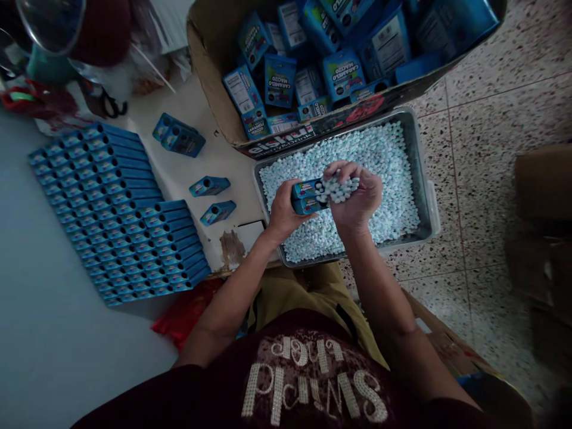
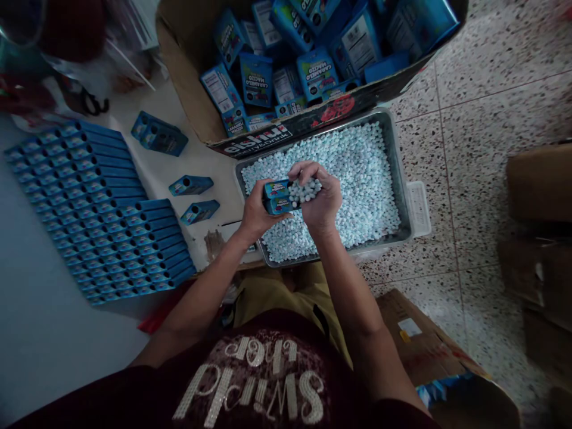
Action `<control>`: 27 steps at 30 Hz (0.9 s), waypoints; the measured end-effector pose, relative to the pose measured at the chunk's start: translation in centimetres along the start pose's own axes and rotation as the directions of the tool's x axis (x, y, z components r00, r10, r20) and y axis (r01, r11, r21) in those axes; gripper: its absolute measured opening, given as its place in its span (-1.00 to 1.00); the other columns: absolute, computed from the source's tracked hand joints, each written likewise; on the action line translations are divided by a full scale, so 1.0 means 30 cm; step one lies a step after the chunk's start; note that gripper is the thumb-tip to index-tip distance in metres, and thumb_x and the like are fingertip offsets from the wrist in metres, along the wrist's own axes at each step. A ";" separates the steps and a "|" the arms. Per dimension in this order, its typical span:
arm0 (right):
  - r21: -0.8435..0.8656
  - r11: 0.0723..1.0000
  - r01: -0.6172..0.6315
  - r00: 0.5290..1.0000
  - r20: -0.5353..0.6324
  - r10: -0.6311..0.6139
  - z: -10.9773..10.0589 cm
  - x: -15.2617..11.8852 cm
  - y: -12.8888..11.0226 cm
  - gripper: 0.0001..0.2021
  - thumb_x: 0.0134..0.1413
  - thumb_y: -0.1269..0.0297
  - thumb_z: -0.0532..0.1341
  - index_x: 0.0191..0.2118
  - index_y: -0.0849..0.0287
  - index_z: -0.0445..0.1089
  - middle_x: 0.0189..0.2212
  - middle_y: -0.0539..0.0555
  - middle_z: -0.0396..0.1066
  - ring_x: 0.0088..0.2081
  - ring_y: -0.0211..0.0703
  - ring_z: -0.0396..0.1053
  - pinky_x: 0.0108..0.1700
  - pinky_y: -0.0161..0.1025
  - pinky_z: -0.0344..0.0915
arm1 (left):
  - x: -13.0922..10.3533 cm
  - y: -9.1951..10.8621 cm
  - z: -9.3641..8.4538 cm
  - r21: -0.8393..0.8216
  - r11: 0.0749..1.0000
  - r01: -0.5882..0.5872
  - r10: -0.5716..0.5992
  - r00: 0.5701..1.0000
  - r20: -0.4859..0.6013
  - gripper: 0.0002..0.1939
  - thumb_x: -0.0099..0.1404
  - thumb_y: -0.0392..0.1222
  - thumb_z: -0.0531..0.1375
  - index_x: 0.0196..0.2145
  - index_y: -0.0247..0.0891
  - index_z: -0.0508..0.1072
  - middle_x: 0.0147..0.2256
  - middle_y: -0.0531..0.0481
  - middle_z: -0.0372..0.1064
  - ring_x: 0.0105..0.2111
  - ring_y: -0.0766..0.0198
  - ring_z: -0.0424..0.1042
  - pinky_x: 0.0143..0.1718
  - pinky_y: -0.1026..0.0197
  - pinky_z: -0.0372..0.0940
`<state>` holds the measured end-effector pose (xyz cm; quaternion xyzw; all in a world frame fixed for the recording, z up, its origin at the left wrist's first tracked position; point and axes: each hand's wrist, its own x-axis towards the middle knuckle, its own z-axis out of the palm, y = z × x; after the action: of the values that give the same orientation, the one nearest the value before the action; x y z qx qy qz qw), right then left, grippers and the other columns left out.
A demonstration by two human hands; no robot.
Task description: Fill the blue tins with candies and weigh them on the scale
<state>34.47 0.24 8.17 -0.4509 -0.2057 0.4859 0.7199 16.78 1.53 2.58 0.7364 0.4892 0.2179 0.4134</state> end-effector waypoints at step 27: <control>-0.895 0.384 -0.225 0.840 -0.378 -0.389 -0.420 -0.233 0.296 -0.40 0.27 -0.15 0.32 0.23 0.18 0.49 0.20 0.35 0.48 0.32 0.25 0.38 0.48 0.37 0.19 | -0.039 -0.166 -0.125 0.313 0.947 -0.075 0.022 0.985 0.170 -0.24 -0.02 -0.20 0.59 0.11 -0.09 0.42 0.05 -0.14 0.54 0.06 -0.19 0.52 0.15 -0.14 0.42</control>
<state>36.05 -10.54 -4.80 -0.8754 -0.2534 0.1046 0.3981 10.89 2.86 0.70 0.8206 0.4639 0.0848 0.3229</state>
